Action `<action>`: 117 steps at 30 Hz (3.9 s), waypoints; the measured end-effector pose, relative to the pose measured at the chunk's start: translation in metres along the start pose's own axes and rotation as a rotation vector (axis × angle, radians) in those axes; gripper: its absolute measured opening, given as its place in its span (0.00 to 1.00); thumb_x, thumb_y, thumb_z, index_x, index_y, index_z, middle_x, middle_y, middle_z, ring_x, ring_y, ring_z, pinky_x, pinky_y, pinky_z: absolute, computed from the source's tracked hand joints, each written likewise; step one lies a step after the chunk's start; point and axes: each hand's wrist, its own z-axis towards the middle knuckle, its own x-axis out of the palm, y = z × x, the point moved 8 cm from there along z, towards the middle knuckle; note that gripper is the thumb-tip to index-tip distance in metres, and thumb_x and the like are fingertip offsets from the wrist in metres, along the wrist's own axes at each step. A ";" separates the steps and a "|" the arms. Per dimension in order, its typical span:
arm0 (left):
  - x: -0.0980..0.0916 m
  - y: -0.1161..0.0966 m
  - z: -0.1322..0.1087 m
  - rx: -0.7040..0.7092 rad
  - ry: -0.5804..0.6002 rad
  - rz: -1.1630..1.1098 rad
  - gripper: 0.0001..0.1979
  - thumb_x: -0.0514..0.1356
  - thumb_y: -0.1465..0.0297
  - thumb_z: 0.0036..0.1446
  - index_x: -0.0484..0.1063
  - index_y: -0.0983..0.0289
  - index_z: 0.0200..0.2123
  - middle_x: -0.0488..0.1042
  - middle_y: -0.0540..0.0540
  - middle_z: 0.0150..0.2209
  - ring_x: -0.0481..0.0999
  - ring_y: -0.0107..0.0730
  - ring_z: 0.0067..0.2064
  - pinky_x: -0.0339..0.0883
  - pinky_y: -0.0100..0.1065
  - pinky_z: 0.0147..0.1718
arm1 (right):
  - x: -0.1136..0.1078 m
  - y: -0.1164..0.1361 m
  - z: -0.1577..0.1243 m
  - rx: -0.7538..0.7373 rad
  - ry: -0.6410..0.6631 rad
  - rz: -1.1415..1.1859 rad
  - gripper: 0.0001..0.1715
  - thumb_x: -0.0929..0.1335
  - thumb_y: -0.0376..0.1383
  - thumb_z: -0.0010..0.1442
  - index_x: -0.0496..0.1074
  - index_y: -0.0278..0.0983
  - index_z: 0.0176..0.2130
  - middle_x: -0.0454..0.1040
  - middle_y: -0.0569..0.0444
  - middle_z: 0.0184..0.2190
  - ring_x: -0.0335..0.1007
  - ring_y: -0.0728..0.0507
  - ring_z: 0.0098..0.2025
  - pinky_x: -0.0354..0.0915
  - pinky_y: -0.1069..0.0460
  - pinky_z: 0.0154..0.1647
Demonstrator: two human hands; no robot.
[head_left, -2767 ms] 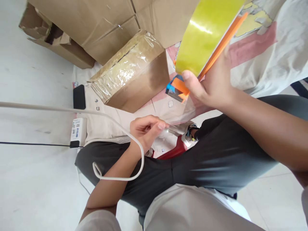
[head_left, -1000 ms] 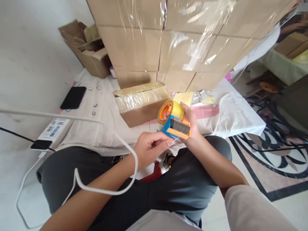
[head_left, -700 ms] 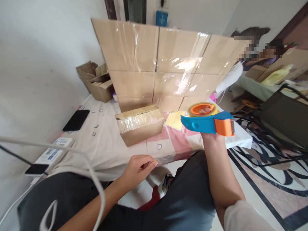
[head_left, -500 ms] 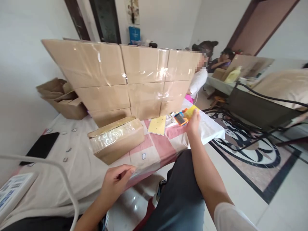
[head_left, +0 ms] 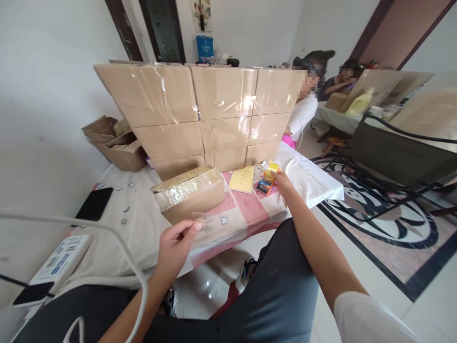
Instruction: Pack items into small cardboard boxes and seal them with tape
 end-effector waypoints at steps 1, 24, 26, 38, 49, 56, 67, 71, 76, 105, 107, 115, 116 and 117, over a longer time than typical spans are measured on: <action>-0.005 0.001 0.001 -0.020 -0.016 -0.016 0.14 0.65 0.59 0.57 0.83 0.62 0.29 0.68 0.47 0.19 0.62 0.24 0.23 0.59 0.27 0.24 | -0.004 0.002 -0.002 0.008 -0.043 -0.020 0.15 0.74 0.38 0.53 0.71 0.35 0.38 0.76 0.51 0.30 0.75 0.43 0.34 0.74 0.49 0.35; -0.048 -0.056 -0.007 0.240 -0.085 0.081 0.11 0.63 0.67 0.64 0.80 0.62 0.29 0.66 0.44 0.17 0.61 0.20 0.20 0.56 0.26 0.21 | 0.172 0.119 -0.269 -0.915 0.888 0.053 0.29 0.71 0.42 0.67 0.68 0.43 0.65 0.80 0.46 0.50 0.79 0.38 0.50 0.75 0.39 0.51; -0.041 -0.062 -0.011 0.342 -0.047 0.159 0.10 0.61 0.70 0.65 0.79 0.62 0.31 0.71 0.45 0.20 0.64 0.21 0.21 0.59 0.27 0.24 | 0.175 0.120 -0.282 -0.910 0.932 0.061 0.33 0.73 0.39 0.65 0.67 0.42 0.66 0.81 0.46 0.49 0.79 0.39 0.48 0.76 0.41 0.51; -0.027 -0.065 -0.017 0.313 0.095 0.161 0.09 0.60 0.72 0.66 0.77 0.61 0.31 0.74 0.45 0.21 0.66 0.22 0.21 0.61 0.29 0.24 | 0.194 0.134 -0.297 -0.921 0.875 0.067 0.20 0.73 0.27 0.62 0.75 0.38 0.53 0.79 0.53 0.33 0.77 0.46 0.33 0.75 0.50 0.36; -0.043 -0.048 -0.019 0.312 0.079 0.162 0.04 0.61 0.72 0.65 0.76 0.58 0.38 0.69 0.44 0.21 0.63 0.23 0.21 0.63 0.30 0.25 | 0.205 0.145 -0.310 -0.891 0.889 -0.055 0.21 0.71 0.25 0.64 0.73 0.39 0.55 0.78 0.54 0.35 0.76 0.47 0.35 0.75 0.52 0.36; -0.044 -0.055 -0.022 0.428 0.005 0.241 0.05 0.62 0.72 0.64 0.78 0.61 0.36 0.68 0.45 0.21 0.64 0.23 0.22 0.61 0.29 0.26 | 0.204 0.149 -0.318 -1.011 0.964 -0.052 0.18 0.69 0.25 0.66 0.74 0.38 0.54 0.78 0.51 0.35 0.75 0.46 0.34 0.74 0.51 0.34; -0.045 -0.063 -0.024 0.446 -0.011 0.306 0.10 0.60 0.70 0.66 0.79 0.61 0.32 0.70 0.45 0.19 0.65 0.22 0.21 0.60 0.29 0.26 | 0.199 0.148 -0.322 -1.087 0.899 -0.017 0.10 0.68 0.27 0.67 0.74 0.38 0.46 0.78 0.52 0.34 0.74 0.46 0.34 0.73 0.50 0.36; -0.046 -0.058 -0.024 0.468 -0.025 0.259 0.08 0.60 0.71 0.65 0.78 0.61 0.33 0.69 0.44 0.20 0.63 0.22 0.21 0.59 0.29 0.26 | 0.197 0.147 -0.324 -1.131 0.889 -0.033 0.11 0.67 0.26 0.67 0.74 0.38 0.47 0.78 0.51 0.34 0.74 0.45 0.34 0.72 0.49 0.34; -0.044 -0.051 -0.017 0.360 0.030 0.200 0.08 0.60 0.68 0.64 0.79 0.62 0.34 0.60 0.42 0.17 0.59 0.20 0.20 0.56 0.27 0.24 | 0.191 0.148 -0.334 -1.372 0.854 -0.101 0.17 0.66 0.25 0.64 0.72 0.37 0.51 0.77 0.48 0.33 0.73 0.42 0.32 0.71 0.47 0.31; -0.082 0.069 0.056 -0.226 -0.223 -0.306 0.15 0.65 0.56 0.55 0.75 0.62 0.29 0.54 0.43 0.19 0.54 0.25 0.24 0.48 0.32 0.26 | 0.254 0.176 -0.267 -0.838 0.749 0.048 0.11 0.71 0.46 0.67 0.76 0.41 0.41 0.73 0.57 0.27 0.69 0.48 0.27 0.67 0.50 0.31; -0.082 0.074 0.059 -0.231 -0.242 -0.357 0.14 0.66 0.58 0.53 0.75 0.63 0.28 0.58 0.44 0.20 0.57 0.25 0.25 0.49 0.32 0.27 | 0.262 0.174 -0.267 -0.783 0.788 0.003 0.09 0.74 0.44 0.64 0.76 0.41 0.39 0.72 0.57 0.28 0.70 0.48 0.29 0.68 0.50 0.33; -0.074 0.080 0.069 -0.262 -0.226 -0.464 0.13 0.68 0.59 0.48 0.77 0.63 0.27 0.73 0.51 0.26 0.70 0.31 0.32 0.60 0.31 0.32 | 0.288 0.164 -0.266 -0.649 0.943 -0.067 0.18 0.78 0.44 0.57 0.75 0.42 0.45 0.71 0.58 0.28 0.74 0.45 0.34 0.70 0.49 0.37; -0.073 0.079 0.070 -0.263 -0.221 -0.472 0.12 0.67 0.59 0.48 0.77 0.63 0.26 0.73 0.51 0.26 0.70 0.31 0.33 0.60 0.31 0.32 | 0.292 0.161 -0.263 -0.632 0.959 -0.069 0.19 0.79 0.44 0.57 0.75 0.42 0.45 0.71 0.58 0.29 0.74 0.45 0.34 0.71 0.49 0.37; -0.073 0.078 0.071 -0.265 -0.218 -0.477 0.12 0.67 0.60 0.48 0.77 0.63 0.25 0.73 0.51 0.25 0.69 0.31 0.32 0.59 0.31 0.32 | 0.295 0.158 -0.260 -0.615 0.980 -0.070 0.19 0.79 0.44 0.56 0.76 0.42 0.44 0.71 0.58 0.29 0.75 0.45 0.35 0.71 0.49 0.38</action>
